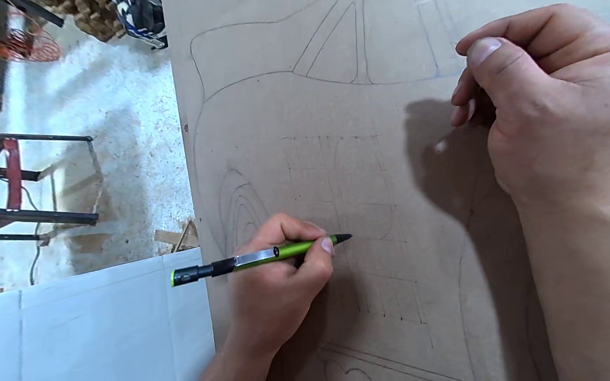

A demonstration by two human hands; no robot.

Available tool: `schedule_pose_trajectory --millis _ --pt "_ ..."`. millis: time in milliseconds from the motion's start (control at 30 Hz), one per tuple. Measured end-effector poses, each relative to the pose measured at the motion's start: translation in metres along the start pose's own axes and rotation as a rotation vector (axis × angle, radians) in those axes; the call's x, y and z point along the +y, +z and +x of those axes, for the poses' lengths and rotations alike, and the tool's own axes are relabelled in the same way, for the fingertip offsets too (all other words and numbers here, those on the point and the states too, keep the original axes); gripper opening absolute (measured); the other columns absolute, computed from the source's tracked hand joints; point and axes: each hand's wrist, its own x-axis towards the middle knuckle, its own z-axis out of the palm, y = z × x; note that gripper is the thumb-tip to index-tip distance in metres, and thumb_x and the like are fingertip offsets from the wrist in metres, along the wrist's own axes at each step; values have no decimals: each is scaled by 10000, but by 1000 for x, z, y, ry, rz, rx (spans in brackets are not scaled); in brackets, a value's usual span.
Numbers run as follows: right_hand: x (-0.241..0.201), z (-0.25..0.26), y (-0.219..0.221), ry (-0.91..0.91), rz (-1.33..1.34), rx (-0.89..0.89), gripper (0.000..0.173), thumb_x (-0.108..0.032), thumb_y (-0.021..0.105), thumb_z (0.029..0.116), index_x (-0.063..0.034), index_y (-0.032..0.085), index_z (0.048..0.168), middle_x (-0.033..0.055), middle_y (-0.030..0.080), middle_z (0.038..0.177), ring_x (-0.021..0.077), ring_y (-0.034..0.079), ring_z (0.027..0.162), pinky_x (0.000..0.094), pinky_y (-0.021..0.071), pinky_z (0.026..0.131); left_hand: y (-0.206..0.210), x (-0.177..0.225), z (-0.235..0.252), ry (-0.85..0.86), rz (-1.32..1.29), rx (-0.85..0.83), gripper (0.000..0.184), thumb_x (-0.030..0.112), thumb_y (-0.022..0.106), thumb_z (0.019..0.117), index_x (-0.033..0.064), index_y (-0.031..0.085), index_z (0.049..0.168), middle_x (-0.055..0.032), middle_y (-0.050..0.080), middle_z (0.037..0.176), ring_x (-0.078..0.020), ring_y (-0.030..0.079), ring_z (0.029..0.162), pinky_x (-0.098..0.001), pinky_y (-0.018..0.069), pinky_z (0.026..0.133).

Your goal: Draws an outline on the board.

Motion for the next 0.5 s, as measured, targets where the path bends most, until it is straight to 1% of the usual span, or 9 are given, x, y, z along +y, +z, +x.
schedule_pose_trajectory --millis 200,267,367,500 --pt "2 2 -1 -4 17 -9 150 -172 564 1055 -113 701 1039 -67 697 787 64 679 656 232 600 589 3 1 -1 0 -26 23 89 110 727 867 144 685 938 -41 719 802 -153 663 576 -268 573 478" --pt "3 2 -1 -2 25 -8 153 -176 566 1054 -116 705 1035 -72 694 781 62 678 658 229 599 595 2 1 -3 5 -15 17 89 120 731 862 149 682 931 -36 717 795 -148 655 562 -261 560 460" --pt "2 2 -1 6 29 -11 157 -176 563 1054 -120 706 1020 -74 691 774 59 676 653 226 597 590 1 0 -9 24 -30 -2 83 140 738 865 154 683 927 -31 716 799 -142 654 561 -260 564 461" --pt "1 2 -1 7 26 -6 166 -181 561 1057 -121 708 1009 -76 690 767 55 671 641 222 593 582 5 1 -8 4 -23 51 77 110 720 870 139 683 931 -37 727 804 -145 667 575 -259 569 474"
